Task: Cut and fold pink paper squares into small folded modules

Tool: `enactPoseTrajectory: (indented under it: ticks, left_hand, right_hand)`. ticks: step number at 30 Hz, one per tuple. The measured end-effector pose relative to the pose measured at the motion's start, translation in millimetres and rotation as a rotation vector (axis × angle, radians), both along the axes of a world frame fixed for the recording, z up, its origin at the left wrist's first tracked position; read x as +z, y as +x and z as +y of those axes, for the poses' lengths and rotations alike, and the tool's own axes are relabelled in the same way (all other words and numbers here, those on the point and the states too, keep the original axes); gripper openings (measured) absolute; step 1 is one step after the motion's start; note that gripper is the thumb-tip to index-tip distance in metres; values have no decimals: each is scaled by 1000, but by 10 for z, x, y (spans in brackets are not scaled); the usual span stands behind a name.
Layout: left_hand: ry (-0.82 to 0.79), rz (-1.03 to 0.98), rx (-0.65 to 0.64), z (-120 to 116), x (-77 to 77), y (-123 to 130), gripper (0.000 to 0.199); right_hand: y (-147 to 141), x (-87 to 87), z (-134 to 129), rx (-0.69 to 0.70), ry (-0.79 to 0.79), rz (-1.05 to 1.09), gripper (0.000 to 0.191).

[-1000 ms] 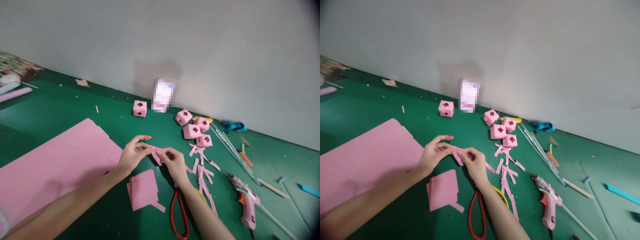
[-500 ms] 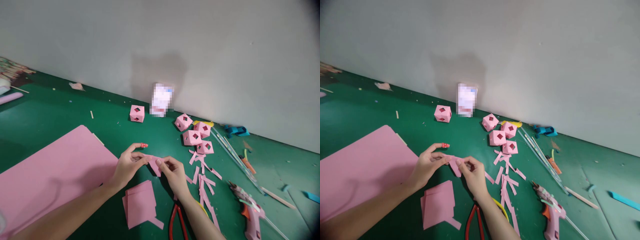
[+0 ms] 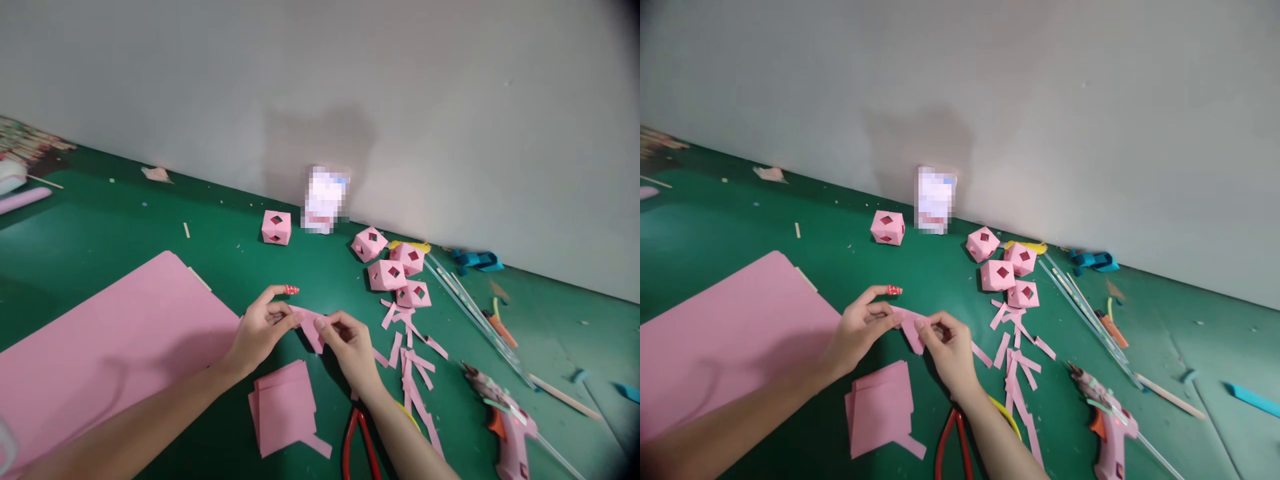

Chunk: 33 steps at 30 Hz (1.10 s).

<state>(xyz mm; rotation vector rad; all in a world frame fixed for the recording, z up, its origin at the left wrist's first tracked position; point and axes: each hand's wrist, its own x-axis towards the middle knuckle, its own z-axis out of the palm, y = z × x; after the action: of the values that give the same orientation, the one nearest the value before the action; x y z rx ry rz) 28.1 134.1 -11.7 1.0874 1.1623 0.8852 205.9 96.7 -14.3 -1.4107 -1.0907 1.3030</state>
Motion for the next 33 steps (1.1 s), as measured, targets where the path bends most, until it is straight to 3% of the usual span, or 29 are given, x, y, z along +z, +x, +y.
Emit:
enactPoseTrajectory:
  ticks: [7, 10, 20, 33]
  left_hand:
    - [41, -26, -22, 24, 11, 1, 56]
    - [59, -26, -90, 13, 27, 6, 60]
    - [144, -35, -84, -24, 42, 0, 58]
    - [149, -46, -135, -1, -32, -11, 56]
  right_hand:
    - [19, -11, 23, 0, 70, 11, 33]
    - [9, 4, 30, 18, 96, -2, 33]
    - [-20, 86, 4, 90, 123, 4, 32]
    - [14, 31, 38, 92, 131, 34, 38]
